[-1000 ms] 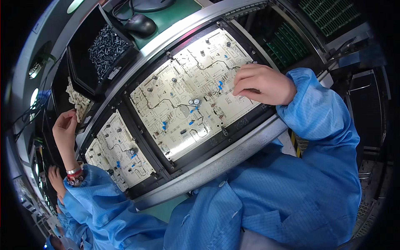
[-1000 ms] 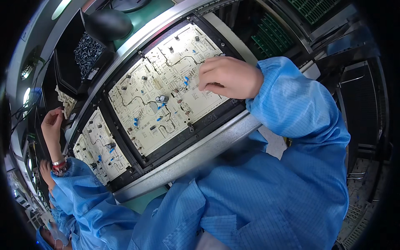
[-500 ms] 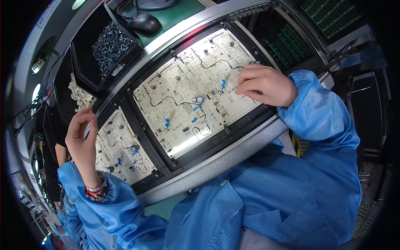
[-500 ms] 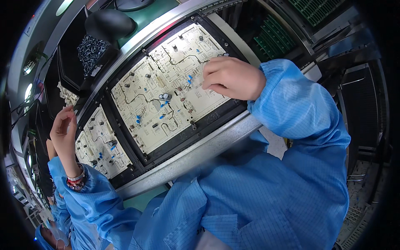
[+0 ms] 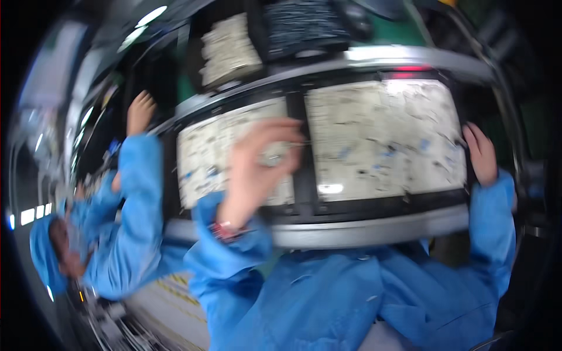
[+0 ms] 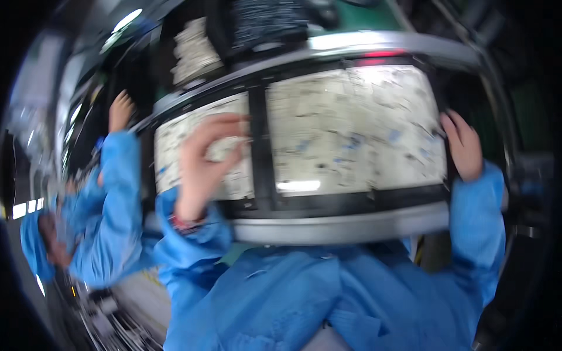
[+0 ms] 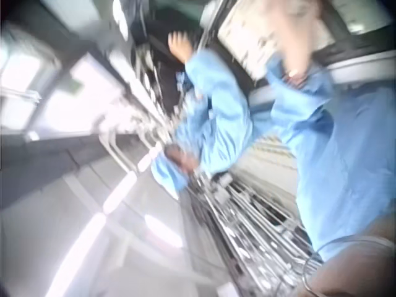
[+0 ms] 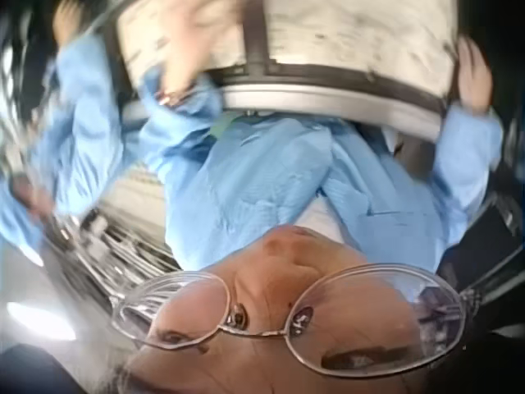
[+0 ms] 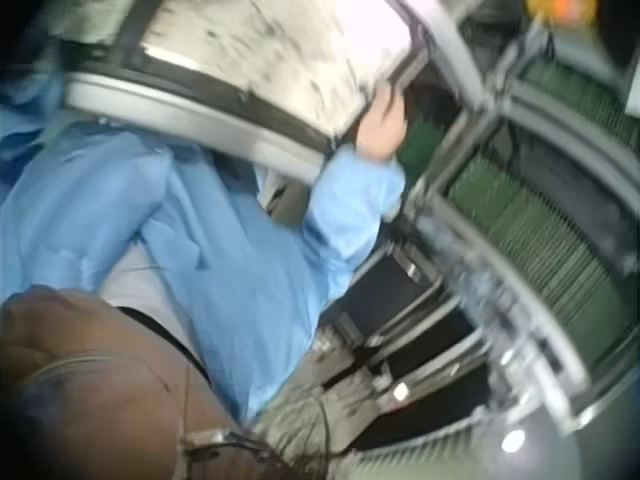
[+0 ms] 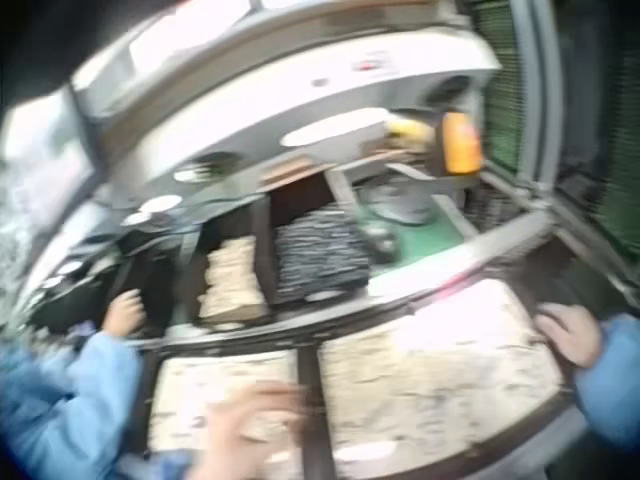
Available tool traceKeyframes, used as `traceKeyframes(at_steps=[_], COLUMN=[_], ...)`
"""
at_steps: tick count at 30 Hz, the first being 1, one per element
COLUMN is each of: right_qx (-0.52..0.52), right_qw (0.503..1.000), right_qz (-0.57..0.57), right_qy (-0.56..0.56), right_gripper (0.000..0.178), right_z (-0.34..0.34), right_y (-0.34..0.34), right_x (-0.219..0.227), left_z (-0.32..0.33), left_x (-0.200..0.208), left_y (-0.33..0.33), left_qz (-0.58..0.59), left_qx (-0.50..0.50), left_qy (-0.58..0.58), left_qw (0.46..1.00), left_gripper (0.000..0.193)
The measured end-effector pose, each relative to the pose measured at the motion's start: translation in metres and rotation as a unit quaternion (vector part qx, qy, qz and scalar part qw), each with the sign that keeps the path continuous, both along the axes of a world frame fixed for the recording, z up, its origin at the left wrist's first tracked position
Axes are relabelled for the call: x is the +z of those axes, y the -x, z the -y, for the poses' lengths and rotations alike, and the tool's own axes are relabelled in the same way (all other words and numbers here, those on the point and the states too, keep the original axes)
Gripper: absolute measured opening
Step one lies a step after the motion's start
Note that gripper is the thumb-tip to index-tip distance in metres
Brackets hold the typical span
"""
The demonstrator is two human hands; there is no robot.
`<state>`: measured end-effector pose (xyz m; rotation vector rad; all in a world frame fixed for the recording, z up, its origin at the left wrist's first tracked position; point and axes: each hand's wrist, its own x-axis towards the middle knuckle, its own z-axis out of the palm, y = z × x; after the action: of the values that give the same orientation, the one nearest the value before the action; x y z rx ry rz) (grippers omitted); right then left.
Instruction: Manually placing small electronic components onto circuit boards at a production station.
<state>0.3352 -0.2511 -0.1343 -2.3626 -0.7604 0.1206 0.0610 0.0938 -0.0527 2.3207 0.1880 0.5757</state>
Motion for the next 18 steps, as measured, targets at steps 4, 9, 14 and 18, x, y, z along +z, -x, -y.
traceKeyframes(at_steps=[4,9,14,18], right_qx=[-0.01,0.028,0.12,0.152], right_qw=[1.0,1.0,0.99,0.981], right_qz=[0.017,0.004,-0.079,-0.118], right_qy=[0.006,-0.011,-0.003,-0.015], right_gripper=[0.04,0.039,0.033,0.035], right_z=[0.017,0.016,-0.006,-0.014], right_y=[-0.015,-0.022,-0.004,0.004], right_x=[-0.02,-0.03,0.0,0.012], left_z=[0.018,0.038,0.077,0.103], left_x=[-0.016,-0.012,-0.012,-0.019], left_y=[0.007,0.003,-0.024,-0.043], left_qz=[0.056,0.078,0.098,0.09], left_qx=[-0.016,-0.043,-0.05,-0.043], left_qy=[0.11,0.137,0.134,0.181], left_qw=[0.992,0.986,0.985,0.978], left_gripper=[0.021,0.023,0.027,0.026])
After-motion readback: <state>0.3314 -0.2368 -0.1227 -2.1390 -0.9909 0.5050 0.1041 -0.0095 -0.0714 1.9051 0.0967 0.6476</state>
